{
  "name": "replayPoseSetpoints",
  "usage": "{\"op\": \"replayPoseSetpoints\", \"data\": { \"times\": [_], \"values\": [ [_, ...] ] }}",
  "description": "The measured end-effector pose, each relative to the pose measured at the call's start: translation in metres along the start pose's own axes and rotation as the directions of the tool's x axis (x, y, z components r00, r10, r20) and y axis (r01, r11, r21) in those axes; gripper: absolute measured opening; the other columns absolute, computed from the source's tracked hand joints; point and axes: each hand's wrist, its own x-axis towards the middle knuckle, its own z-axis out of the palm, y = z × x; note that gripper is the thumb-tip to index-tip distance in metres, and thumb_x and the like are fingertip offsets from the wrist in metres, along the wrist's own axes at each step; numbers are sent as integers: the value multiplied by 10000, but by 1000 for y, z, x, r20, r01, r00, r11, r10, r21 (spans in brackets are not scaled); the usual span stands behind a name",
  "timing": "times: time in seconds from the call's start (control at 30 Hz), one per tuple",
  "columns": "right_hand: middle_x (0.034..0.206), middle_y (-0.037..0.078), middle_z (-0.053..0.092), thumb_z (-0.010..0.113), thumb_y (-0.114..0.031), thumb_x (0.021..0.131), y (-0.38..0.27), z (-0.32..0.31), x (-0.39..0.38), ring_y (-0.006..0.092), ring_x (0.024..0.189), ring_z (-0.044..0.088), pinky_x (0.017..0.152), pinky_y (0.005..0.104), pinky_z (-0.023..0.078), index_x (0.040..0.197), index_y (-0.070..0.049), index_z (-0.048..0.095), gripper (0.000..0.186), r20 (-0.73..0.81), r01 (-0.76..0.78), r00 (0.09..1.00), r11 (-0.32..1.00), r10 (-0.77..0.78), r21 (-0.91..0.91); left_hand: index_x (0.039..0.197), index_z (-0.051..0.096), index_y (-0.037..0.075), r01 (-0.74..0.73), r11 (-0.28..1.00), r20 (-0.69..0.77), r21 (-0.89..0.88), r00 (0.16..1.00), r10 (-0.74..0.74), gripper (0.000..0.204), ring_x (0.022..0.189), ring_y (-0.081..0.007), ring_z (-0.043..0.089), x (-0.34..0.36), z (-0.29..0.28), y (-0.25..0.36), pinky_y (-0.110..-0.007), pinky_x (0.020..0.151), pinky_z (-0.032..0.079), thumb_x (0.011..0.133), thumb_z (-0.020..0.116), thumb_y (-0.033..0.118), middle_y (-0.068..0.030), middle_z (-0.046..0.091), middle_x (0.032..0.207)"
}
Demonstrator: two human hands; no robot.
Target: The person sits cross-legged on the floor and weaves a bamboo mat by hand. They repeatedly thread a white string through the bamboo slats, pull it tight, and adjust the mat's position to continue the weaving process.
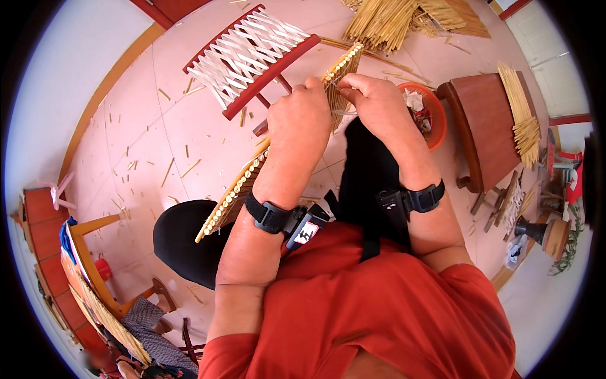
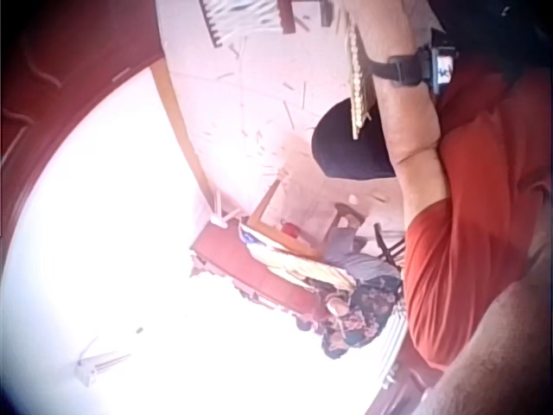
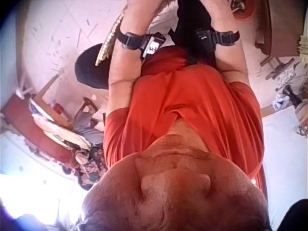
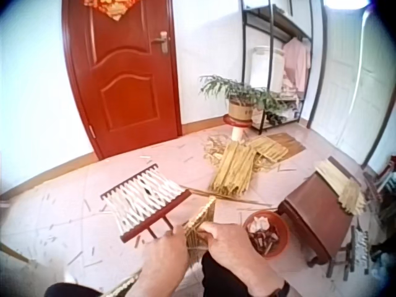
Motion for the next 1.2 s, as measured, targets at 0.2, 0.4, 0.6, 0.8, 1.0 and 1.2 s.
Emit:
{"op": "replayPoseSetpoints", "data": {
  "times": [0.2,0.4,0.6,0.8,1.0,1.2],
  "values": [
    [624,-4,518,572,-132,890,22,-16,-1,70,578,469,546,237,381,952,-34,671,152,224,-175,967,954,120,244,879,491,53,49,998,-5,41,999,-49,113,636,-285,677,-7,5,20,-386,540,542,873,553,146,-100,639,733],
    [619,-28,492,590,-141,887,32,-26,-19,42,574,417,525,230,359,945,-14,684,168,277,-307,940,846,198,436,882,484,45,6,1000,-5,-23,1000,-6,93,627,-300,669,-15,7,34,-393,534,540,854,551,102,-117,631,737],
    [651,4,553,583,-133,885,37,-38,-27,63,589,458,549,237,384,970,-10,680,178,261,-307,938,894,227,326,847,492,62,-39,997,-7,67,999,40,117,608,-198,678,-16,9,48,-307,496,545,845,572,148,-64,622,714],
    [690,-18,583,566,-72,871,42,-32,-32,49,611,475,551,218,375,1006,7,672,189,111,-168,984,924,137,345,830,496,62,-67,992,-20,109,997,69,109,597,-198,675,-15,10,53,-297,489,537,842,565,145,-62,625,709],
    [642,-25,545,575,-96,866,43,-27,-31,50,585,449,542,218,357,998,-9,697,200,68,-181,983,914,168,363,855,516,47,-54,996,-23,73,998,56,103,600,-225,675,-10,12,51,-320,516,543,834,564,135,-80,647,745],
    [594,-11,502,597,-115,852,39,-21,-27,59,568,413,535,228,334,958,-27,715,182,0,-146,988,923,157,355,843,539,49,-27,997,-60,77,998,31,81,631,-253,683,-9,15,47,-362,547,548,824,563,124,-95,656,732]
  ]
}}
